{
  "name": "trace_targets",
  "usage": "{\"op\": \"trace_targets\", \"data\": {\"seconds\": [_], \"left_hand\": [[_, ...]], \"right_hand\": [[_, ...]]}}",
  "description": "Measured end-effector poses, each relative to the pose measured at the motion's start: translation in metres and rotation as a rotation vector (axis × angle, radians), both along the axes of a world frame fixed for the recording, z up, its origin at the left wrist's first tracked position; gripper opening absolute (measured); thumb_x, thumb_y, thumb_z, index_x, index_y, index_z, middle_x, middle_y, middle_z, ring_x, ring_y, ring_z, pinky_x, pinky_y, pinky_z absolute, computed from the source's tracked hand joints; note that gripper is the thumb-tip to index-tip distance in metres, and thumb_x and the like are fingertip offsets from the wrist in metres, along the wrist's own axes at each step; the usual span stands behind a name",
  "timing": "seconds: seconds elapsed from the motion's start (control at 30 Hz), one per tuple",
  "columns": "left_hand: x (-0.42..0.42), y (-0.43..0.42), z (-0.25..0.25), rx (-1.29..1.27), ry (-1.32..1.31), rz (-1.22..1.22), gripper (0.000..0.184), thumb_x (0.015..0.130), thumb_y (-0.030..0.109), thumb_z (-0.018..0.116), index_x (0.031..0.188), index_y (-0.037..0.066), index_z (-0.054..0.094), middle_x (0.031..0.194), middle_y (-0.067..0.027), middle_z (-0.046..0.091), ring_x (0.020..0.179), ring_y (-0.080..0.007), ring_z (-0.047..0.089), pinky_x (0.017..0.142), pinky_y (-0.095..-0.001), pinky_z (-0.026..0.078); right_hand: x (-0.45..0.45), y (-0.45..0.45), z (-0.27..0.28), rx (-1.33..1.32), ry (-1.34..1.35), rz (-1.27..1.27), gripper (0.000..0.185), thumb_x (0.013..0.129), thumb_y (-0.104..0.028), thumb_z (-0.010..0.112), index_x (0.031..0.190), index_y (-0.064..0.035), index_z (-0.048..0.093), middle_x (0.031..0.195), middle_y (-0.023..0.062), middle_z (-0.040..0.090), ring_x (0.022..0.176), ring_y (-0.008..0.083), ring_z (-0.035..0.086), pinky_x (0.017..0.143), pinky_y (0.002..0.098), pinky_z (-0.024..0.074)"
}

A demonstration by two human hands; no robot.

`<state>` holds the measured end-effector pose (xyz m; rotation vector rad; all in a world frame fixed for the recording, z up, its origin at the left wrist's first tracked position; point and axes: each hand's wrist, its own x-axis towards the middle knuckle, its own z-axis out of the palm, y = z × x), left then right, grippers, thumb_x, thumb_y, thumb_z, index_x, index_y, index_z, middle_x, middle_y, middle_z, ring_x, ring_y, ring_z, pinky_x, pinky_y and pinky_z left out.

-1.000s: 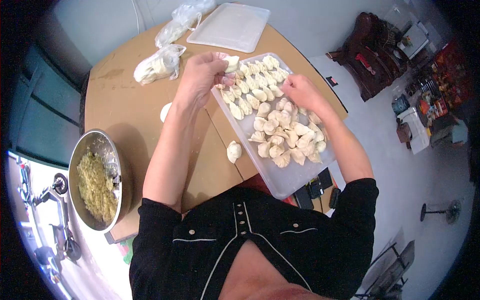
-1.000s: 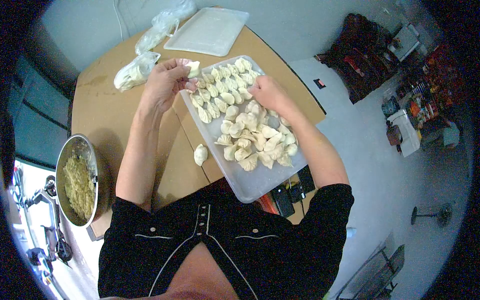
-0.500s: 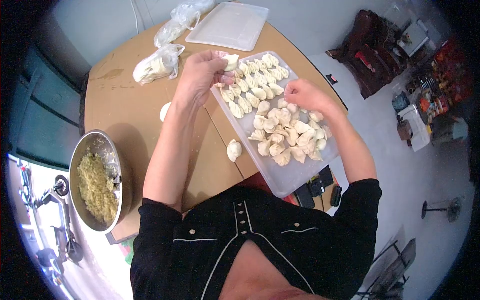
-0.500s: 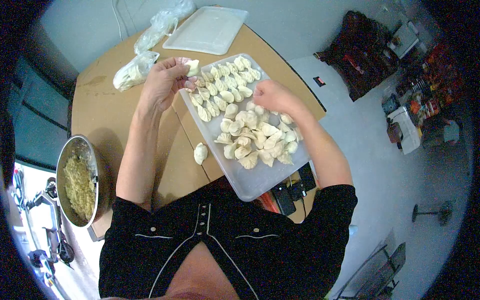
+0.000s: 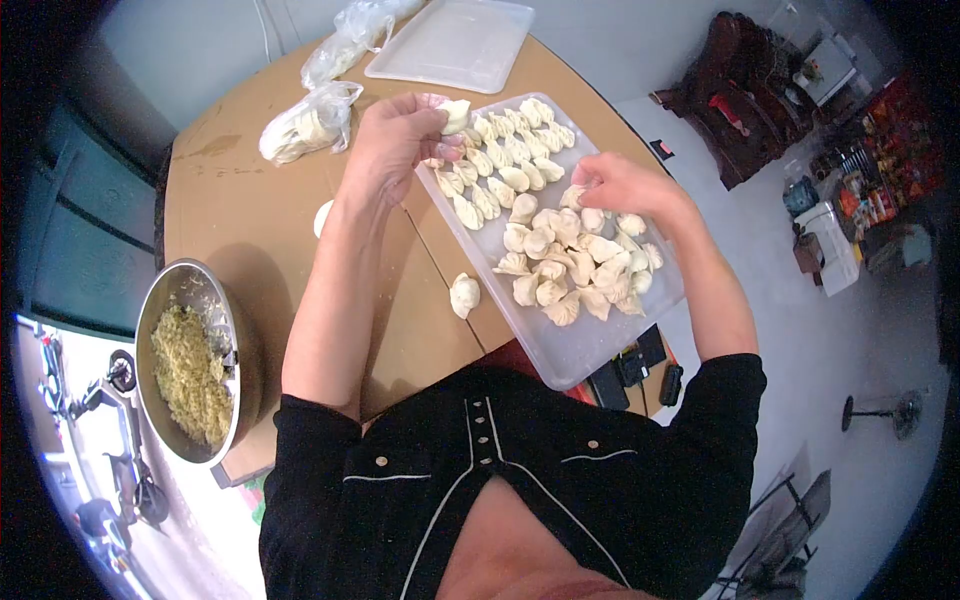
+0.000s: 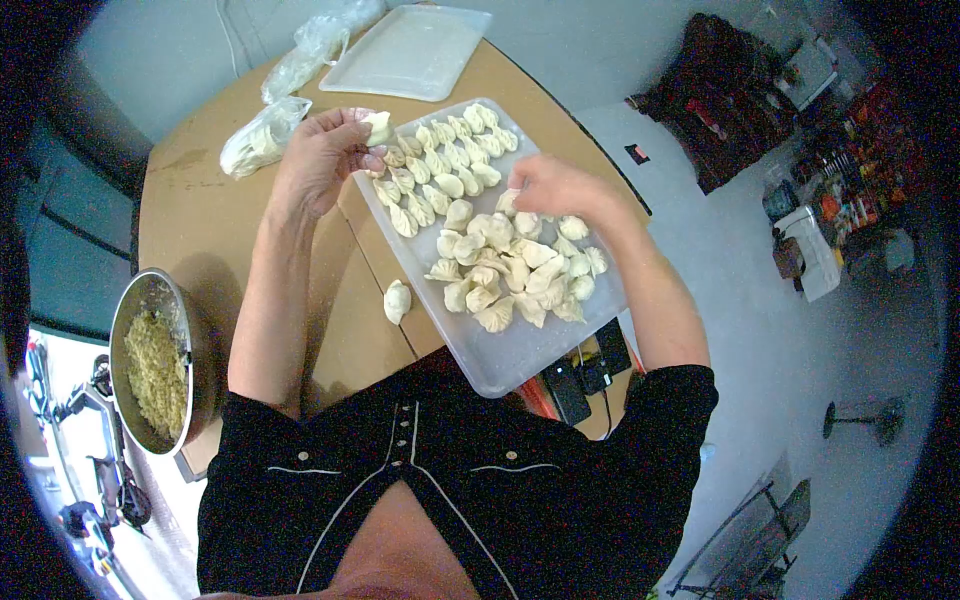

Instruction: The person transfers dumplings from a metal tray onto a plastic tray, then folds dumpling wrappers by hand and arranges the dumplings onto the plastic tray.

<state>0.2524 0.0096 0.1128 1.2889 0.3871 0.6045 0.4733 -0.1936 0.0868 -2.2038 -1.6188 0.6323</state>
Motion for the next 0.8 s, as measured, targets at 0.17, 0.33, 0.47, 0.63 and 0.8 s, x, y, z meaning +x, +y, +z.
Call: {"op": "trace_targets", "data": {"seconds": [0.17,0.33,0.47,0.63,0.8], "left_hand": [[0.000,-0.001,0.001,0.006,0.006,0.007,0.013,0.090,0.003,0.052,0.098,-0.007,0.056,0.087,-0.0129,0.062,0.069,-0.0185,0.063,0.058,-0.0280,0.055],[-0.002,-0.001,0.002,0.010,0.004,-0.006,0.013,0.090,0.003,0.051,0.098,-0.007,0.056,0.087,-0.0127,0.061,0.071,-0.0187,0.063,0.059,-0.0286,0.055],[-0.002,-0.004,0.002,0.018,0.022,0.002,0.012,0.090,0.003,0.051,0.097,-0.006,0.056,0.086,-0.0121,0.061,0.070,-0.0182,0.063,0.059,-0.0282,0.055],[-0.002,-0.005,0.004,0.002,-0.009,0.013,0.015,0.085,0.002,0.054,0.096,-0.007,0.057,0.085,-0.0118,0.062,0.068,-0.0169,0.062,0.056,-0.0255,0.054],[-0.003,-0.001,0.004,-0.003,-0.016,0.022,0.016,0.085,0.002,0.054,0.096,-0.008,0.057,0.086,-0.0123,0.062,0.068,-0.0167,0.062,0.056,-0.0253,0.054]], "right_hand": [[-0.005,-0.007,0.018,-0.038,0.022,0.017,0.022,0.073,-0.008,0.064,0.091,-0.0030,0.052,0.072,0.0051,0.053,0.068,0.0154,0.051,0.059,0.0329,0.0415],[-0.007,-0.013,0.022,0.051,-0.034,-0.037,0.019,0.073,-0.004,0.061,0.090,-0.0038,0.051,0.072,0.0059,0.053,0.068,0.0168,0.051,0.059,0.0337,0.0406],[0.004,-0.001,0.017,0.122,-0.302,0.052,0.018,0.074,0.001,0.054,0.091,-0.0049,0.052,0.074,0.0114,0.056,0.068,0.0245,0.053,0.061,0.0361,0.0413],[0.023,0.023,-0.015,0.195,-0.465,0.125,0.019,0.077,0.002,0.049,0.095,-0.0042,0.055,0.078,0.0143,0.059,0.074,0.0285,0.056,0.065,0.0377,0.0430],[0.014,0.023,-0.004,0.170,-0.160,-0.015,0.015,0.081,-0.003,0.050,0.094,-0.0008,0.057,0.080,0.0151,0.061,0.074,0.0258,0.057,0.067,0.0360,0.0445]]}}
